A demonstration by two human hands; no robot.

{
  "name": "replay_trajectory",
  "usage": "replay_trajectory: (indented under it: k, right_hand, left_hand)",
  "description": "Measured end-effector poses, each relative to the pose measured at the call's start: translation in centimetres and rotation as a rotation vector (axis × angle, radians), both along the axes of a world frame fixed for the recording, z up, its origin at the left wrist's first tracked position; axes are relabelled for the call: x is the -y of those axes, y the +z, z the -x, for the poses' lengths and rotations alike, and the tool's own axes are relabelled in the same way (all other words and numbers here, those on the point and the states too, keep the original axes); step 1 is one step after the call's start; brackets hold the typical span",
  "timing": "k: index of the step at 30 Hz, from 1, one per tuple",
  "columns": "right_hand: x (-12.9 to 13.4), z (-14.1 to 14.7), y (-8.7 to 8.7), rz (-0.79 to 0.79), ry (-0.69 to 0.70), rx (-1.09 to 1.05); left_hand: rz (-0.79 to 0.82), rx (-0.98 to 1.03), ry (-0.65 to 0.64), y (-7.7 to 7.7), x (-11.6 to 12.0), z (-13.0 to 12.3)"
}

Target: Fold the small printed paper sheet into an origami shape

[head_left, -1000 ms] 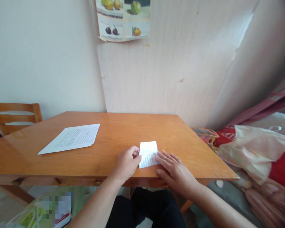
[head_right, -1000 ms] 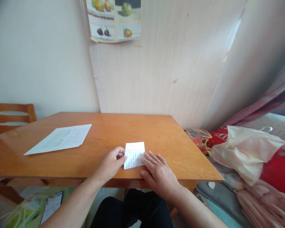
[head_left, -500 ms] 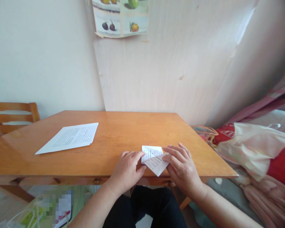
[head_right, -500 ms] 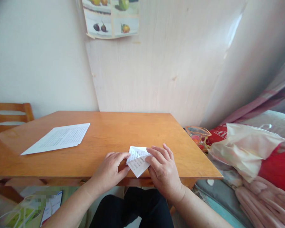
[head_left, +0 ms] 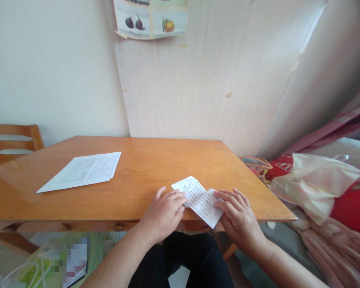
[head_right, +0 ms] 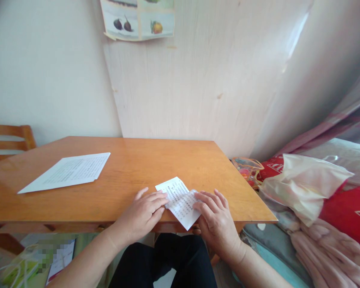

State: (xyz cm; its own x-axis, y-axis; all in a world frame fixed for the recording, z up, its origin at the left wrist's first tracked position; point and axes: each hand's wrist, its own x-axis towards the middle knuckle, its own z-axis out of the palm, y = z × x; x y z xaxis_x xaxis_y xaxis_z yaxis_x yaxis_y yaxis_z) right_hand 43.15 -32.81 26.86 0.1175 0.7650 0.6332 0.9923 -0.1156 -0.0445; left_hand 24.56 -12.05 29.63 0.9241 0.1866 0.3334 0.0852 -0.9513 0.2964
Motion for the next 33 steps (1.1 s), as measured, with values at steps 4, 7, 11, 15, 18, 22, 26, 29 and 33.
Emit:
replay_trajectory:
  k: [4,7,11,15,18,22,26,29,33]
  right_hand:
    - [1.0,0.4,0.0,0.066,-0.015,-0.001]
    - [1.5,0.9,0.2,0.099,-0.017,-0.010]
    - [1.8,1.6,0.5,0.092,-0.016,-0.042]
    - [1.9,1.8,0.9,0.098,0.042,-0.074]
    - [1.8,1.6,1.0,0.111,0.050,-0.078]
    - [1.4,1.2,0.8,0.176,0.028,-0.063]
    - [1.3,1.1,0.8,0.253,0.049,-0.068]
    - [1.3,1.3,1.1,0.225,0.062,-0.074]
    - [1.0,1.5,1.4,0.160,0.080,-0.083]
  left_hand:
    - [-0.060,0.002,0.070,0.3,0.3,0.2]
    - [-0.099,0.005,0.109,0.6,0.4,0.2]
    - [-0.109,0.017,0.112,0.6,0.4,0.2]
    - [-0.085,0.037,0.101,0.6,0.4,0.1]
    - [-0.054,0.070,0.109,0.5,0.1,0.1]
    - [0.007,0.154,0.194,0.1,-0.6,0.2]
    - [0.062,0.189,0.221,-0.3,-1.0,0.4]
    - [0.072,0.153,0.193,-0.2,-0.7,0.5]
    - [0.081,0.127,0.080,0.1,0.2,0.4]
